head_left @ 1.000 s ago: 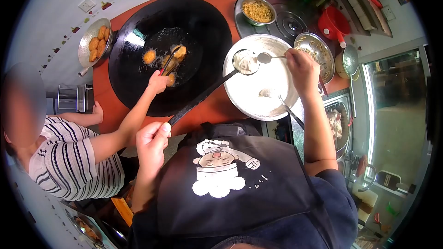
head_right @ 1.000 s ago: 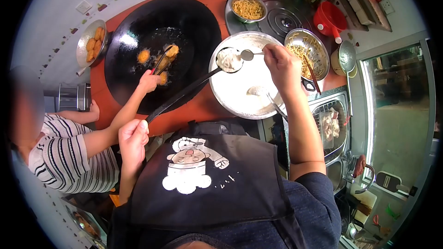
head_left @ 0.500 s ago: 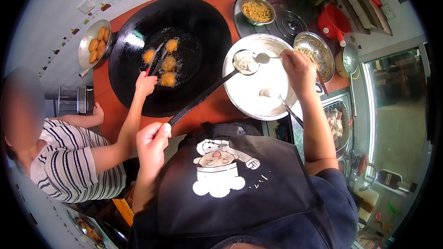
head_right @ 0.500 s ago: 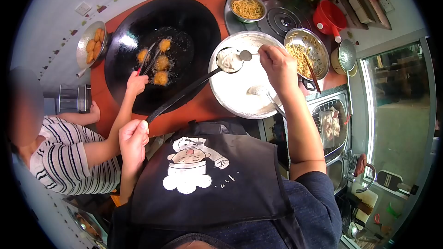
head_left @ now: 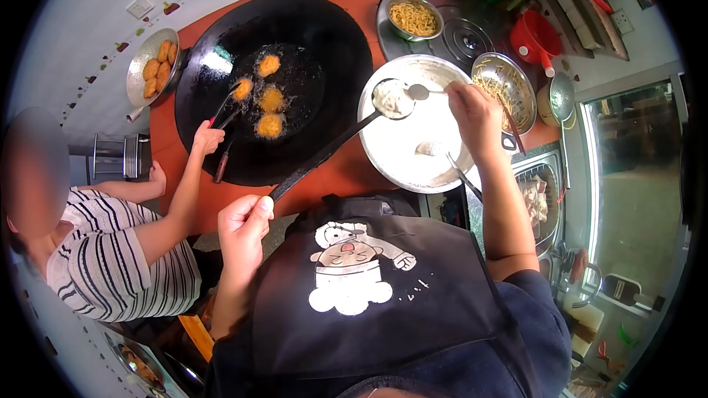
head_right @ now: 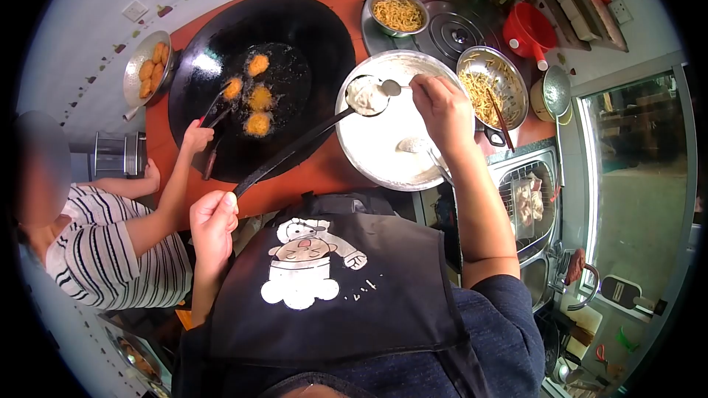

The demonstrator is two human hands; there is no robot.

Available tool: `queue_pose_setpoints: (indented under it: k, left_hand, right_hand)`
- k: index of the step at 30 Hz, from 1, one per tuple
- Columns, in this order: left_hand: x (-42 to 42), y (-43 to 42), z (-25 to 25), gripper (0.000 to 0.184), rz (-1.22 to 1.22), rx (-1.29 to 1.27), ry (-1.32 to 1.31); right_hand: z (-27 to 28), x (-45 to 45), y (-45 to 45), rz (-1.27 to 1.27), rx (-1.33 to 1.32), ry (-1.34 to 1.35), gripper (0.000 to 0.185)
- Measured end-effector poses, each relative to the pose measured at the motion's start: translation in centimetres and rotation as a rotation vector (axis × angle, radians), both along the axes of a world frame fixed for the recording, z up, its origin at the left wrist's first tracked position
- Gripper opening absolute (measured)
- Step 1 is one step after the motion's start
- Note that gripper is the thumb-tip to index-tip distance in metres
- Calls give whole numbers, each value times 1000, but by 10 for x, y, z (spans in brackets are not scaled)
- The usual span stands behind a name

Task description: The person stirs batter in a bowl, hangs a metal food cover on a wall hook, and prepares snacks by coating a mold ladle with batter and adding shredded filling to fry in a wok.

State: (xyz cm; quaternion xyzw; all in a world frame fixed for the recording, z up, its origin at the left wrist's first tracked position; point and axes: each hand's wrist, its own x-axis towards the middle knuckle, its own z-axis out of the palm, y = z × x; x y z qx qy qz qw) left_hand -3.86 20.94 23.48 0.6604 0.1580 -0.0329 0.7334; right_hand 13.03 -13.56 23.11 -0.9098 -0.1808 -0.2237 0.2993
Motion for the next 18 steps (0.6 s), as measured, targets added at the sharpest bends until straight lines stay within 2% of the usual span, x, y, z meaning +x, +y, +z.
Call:
queue_pose_setpoints:
  k: [10,12,13,14,15,18]
  left_hand:
    - [-1,-3,1,27,39,-21,-5]
    - [0,-3,3,27,46,-31,-7]
    - [1,-2,3,27,62,-37,-1]
    - [0,0,2,27,88,-32,10]
    - [-1,4,3,27,99,-47,22]
    - [-4,23,0,28,178,-107,21]
  right_hand:
    - [2,1,1,19,0,2,9]
    - [-9,6,-5,-75,86,-60,9]
    - [-8,4,-10,-171,179,63,8]
    - [-18,7,-20,-236,302,61,10]
    - [-14,6,-20,-228,650,167,16]
    - [-17,4,-30,-291,969,177,20]
